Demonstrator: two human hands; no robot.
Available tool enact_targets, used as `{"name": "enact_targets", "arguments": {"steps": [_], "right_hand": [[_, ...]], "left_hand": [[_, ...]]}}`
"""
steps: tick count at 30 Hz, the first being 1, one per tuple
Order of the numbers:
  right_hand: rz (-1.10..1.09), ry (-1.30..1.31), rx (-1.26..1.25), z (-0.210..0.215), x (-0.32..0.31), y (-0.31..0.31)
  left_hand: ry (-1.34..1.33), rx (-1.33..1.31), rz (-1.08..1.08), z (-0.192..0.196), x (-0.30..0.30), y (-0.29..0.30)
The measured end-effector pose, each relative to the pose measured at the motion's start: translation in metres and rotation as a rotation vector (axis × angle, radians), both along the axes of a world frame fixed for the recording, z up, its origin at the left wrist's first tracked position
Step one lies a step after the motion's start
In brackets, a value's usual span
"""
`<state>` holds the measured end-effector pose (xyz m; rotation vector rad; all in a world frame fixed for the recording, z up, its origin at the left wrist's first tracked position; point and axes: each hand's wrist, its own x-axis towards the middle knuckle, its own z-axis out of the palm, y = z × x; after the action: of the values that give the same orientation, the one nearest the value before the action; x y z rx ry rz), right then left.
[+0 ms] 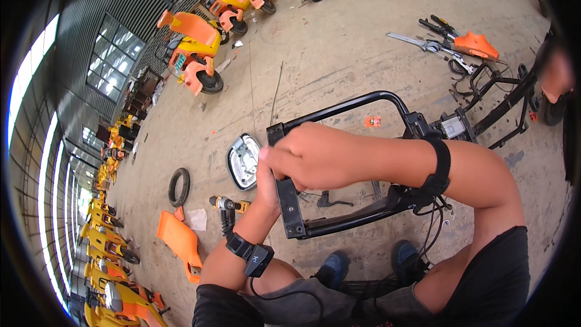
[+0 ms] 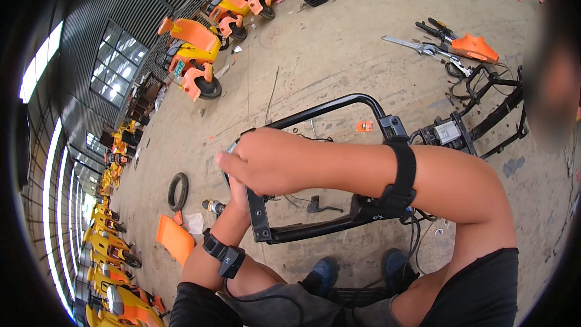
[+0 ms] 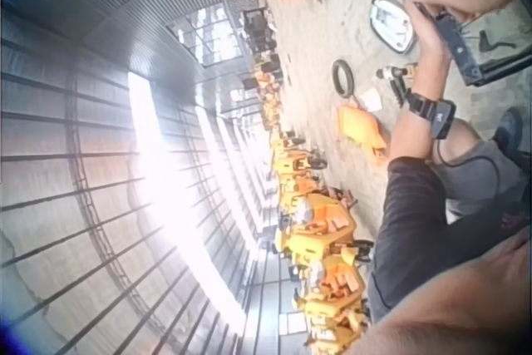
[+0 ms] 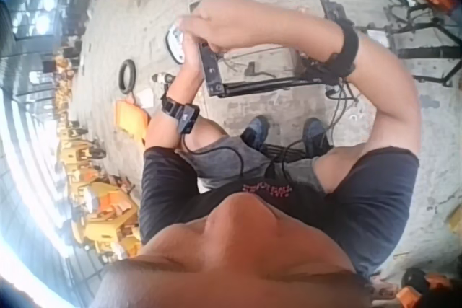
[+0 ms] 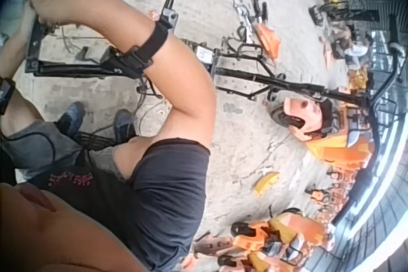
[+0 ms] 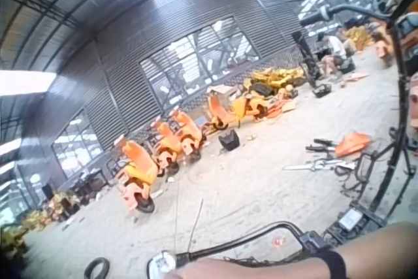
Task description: The person uses a screwdriver to tighten screws on a black metal frame, likely part of an electric scooter. They repeatedly insert and turn the screwdriver into multiple screw holes on the frame's side panel while holding the frame steady with their other hand.
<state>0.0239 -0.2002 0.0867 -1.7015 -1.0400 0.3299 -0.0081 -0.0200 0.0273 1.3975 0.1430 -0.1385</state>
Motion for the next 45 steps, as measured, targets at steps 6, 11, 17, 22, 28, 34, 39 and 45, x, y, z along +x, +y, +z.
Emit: {"name": "enact_targets", "arguments": {"steps": [6,11,17,22,28,34,39,45], "right_hand": [[0.328,-0.231,-0.217,-0.011,-0.011,-0.010],[0.405,-0.393,-0.248,-0.011,-0.013,-0.014],[0.436,-0.222,-0.595,-0.007,-0.029,-0.010],[0.482,-0.192,-0.593,-0.011,-0.033,-0.006],[0.509,-0.200,-0.660,-0.010,-0.029,-0.008],[0.473,-0.230,-0.759,-0.009,-0.013,-0.021],[0.451,-0.232,-0.765,-0.003,0.005,-0.038],[0.361,0.009,-0.526,0.010,0.022,-0.054]], "left_hand": [[0.192,-0.218,0.126,-0.022,0.010,0.019],[0.117,-0.155,-0.032,-0.025,0.012,0.022],[0.161,-0.193,-0.048,-0.030,0.014,0.025],[0.157,-0.141,-0.060,-0.028,0.012,0.026],[0.128,-0.175,-0.027,-0.030,0.012,0.025],[0.118,-0.131,0.014,-0.029,0.010,0.023],[0.136,-0.122,0.019,-0.029,0.013,0.024],[0.159,-0.174,0.087,-0.026,0.009,0.022]]}}
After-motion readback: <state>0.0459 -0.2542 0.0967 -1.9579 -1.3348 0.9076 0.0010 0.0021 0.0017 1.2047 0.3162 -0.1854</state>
